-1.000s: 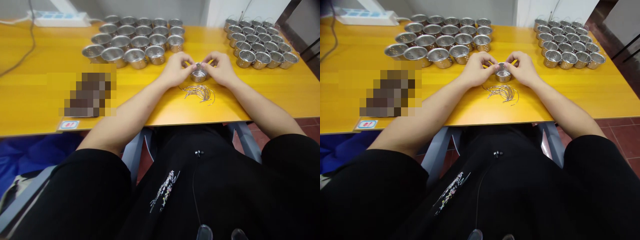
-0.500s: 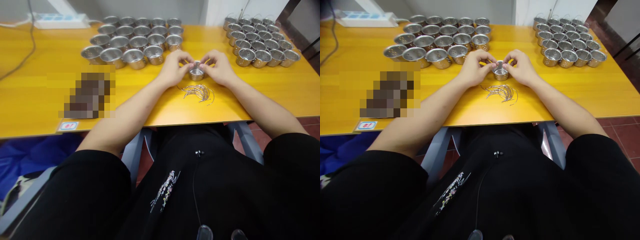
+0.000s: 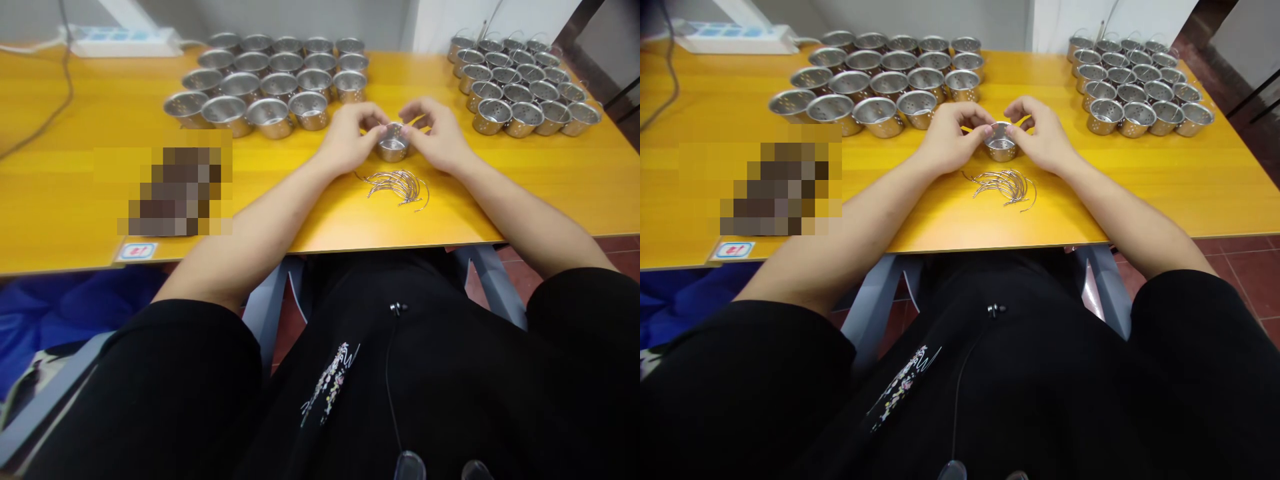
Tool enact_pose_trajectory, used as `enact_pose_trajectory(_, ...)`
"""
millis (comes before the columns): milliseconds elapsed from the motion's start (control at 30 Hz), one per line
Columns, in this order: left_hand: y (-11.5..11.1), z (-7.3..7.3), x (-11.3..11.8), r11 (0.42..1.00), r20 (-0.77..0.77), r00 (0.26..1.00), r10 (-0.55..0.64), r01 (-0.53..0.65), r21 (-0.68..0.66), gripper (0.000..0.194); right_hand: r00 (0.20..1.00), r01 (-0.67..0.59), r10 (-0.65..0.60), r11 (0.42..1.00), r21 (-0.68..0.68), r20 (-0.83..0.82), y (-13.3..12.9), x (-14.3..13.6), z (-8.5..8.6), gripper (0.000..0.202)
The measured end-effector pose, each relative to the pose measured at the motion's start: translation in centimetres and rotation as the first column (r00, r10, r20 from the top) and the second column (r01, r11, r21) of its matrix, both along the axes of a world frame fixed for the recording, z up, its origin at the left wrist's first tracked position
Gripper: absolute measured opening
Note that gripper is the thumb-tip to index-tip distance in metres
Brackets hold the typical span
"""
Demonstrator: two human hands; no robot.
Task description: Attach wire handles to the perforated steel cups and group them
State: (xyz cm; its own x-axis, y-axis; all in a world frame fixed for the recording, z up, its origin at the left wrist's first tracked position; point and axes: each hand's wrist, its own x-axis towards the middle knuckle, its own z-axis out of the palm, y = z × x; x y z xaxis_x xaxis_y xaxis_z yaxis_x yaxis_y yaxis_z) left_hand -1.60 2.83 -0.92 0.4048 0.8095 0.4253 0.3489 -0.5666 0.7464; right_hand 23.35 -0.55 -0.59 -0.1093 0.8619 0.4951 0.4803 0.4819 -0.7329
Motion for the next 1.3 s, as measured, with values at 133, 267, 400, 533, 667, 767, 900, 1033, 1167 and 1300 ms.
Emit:
enact_pose_trajectory(133, 0.2, 0.0, 0.0, 1.0, 0.024, 1.0, -0.016, 0.016, 0.003, 0.01, 0.999, -0.006, 0.007, 1.0, -0.026, 0.034, -0.5, -0.1, 0.3, 0.05)
enact_pose_trajectory(267, 0.0, 0.2, -0.1, 1.0, 0.001, 1.0, -0.016, 0.016, -0.014, 0.022, 0.997, 0.007, -0.006, 1.0, -0.017, 0.073, -0.7, 0.0, 0.4, 0.049)
enact_pose_trajectory(400, -0.5, 0.4, -0.2, 1.0, -0.02, 1.0, -0.017, 0.017, 0.0, 0.043, 0.993, 0.034, -0.035, 0.999, 0.01, 0.115, -0.4, 0.3, 0.1, 0.048)
enact_pose_trajectory(533, -0.6, 0.5, -0.1, 1.0, 0.002, 1.0, 0.01, -0.01, 0.025, 0.023, 0.99, 0.064, -0.068, 0.997, 0.04, 0.122, -0.1, 0.4, 0.0, 0.046)
enact_pose_trajectory(667, -0.7, 0.6, 0.0, 1.0, 0.0, 1.0, -0.014, 0.014, 0.02, 0.012, 0.984, 0.087, -0.093, 0.995, 0.046, 0.15, -0.6, 0.0, 0.7, 0.04)
enact_pose_trajectory(767, -0.8, 0.6, 0.0, 0.999, 0.024, 0.999, -0.047, 0.046, 0.023, 0.011, 0.981, 0.089, -0.094, 0.995, 0.035, 0.171, -1.0, -0.2, 1.2, 0.04)
enact_pose_trajectory(900, -0.6, 0.5, 0.0, 0.999, 0.047, 0.998, -0.035, 0.034, 0.022, 0.013, 0.986, 0.076, -0.075, 0.997, 0.003, 0.15, -1.2, -0.3, 1.3, 0.035)
enact_pose_trajectory(1033, -0.7, 0.5, 0.0, 1.0, 0.031, 0.999, -0.01, 0.01, 0.005, 0.018, 0.993, 0.073, -0.071, 0.997, -0.016, 0.094, -1.2, -0.3, 1.4, 0.031)
enact_pose_trajectory(1167, -1.1, 0.8, 0.1, 1.0, 0.025, 1.0, -0.004, 0.005, -0.028, 0.021, 0.995, 0.056, -0.052, 0.997, -0.045, 0.081, -1.5, -0.5, 1.8, 0.032)
enact_pose_trajectory(1300, -1.4, 1.0, 0.2, 0.999, 0.019, 1.0, 0.021, -0.02, -0.042, 0.023, 0.996, 0.042, -0.037, 0.997, -0.06, 0.083, -2.1, -0.8, 2.3, 0.034)
